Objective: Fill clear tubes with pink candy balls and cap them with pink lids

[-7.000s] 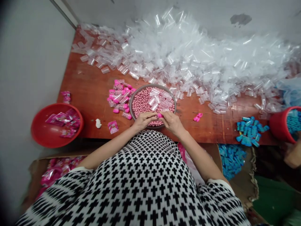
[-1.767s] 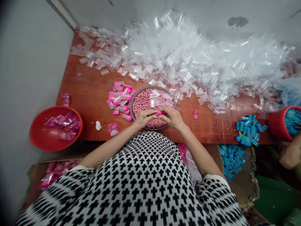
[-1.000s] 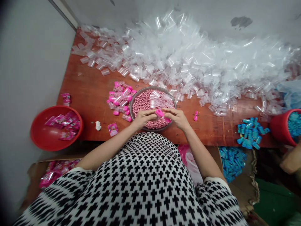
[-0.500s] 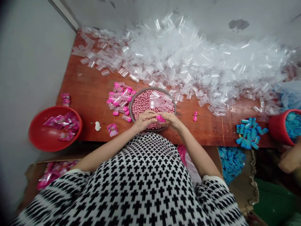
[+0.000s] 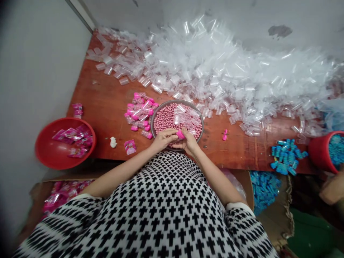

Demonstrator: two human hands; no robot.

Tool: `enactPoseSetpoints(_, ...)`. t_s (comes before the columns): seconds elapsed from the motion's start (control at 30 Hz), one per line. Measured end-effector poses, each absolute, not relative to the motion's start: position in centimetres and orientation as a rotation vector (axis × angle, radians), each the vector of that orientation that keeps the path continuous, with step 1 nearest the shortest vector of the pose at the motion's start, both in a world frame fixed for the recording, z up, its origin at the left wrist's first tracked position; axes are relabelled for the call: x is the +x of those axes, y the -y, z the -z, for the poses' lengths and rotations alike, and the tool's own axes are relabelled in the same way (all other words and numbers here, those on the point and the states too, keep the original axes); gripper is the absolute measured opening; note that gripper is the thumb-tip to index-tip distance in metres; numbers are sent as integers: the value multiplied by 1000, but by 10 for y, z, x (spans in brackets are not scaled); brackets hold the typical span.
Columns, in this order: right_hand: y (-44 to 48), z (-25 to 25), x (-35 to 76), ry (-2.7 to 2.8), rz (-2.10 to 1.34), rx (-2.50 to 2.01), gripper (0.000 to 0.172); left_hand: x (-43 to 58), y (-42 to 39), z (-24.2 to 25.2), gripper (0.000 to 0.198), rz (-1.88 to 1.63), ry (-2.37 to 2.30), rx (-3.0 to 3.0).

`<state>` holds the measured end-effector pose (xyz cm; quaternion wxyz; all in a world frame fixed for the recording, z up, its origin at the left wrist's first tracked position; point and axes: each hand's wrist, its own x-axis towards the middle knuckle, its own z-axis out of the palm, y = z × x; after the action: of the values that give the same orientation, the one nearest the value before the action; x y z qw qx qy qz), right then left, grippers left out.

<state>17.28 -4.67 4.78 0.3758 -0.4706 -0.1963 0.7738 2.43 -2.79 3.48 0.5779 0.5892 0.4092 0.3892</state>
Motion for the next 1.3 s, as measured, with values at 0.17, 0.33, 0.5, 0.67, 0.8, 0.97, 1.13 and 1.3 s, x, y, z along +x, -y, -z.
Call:
enactPoseSetpoints(0.17,39,-42,181,579,-1903,-1237,51,-31,-10,-23,27,-1017,-1218,1420)
enactPoseSetpoints(0.33,41,-33,200,574,-1797,-1357,40,-52,-41,-8,27,-1047,-1472,1815)
enactPoseSetpoints(0.5,47,-24,212,560,-1707,-1432,38,8,-45,13,21,-618,-1337,2053)
enactPoseSetpoints(0.67,56,-18,225,518,-1652,-1456,41,47,-56,27,34,-493,-1573,1805)
enactPoseSetpoints(0.8,57,-13,233,483,-1599,-1466,42,43,-59,29,29,-575,-1521,1728)
enactPoseSetpoints(0.97,44,-8,231,583,-1607,-1460,42,26,-47,15,21,-837,-1388,1776)
enactPoseSetpoints(1.13,40,-4,235,652,-1605,-1450,44,6,-43,4,19,-657,-1359,2055)
enactPoseSetpoints(1.3,59,0,289,614,-1449,-1570,42,4,-43,6,11,-244,-1225,2316)
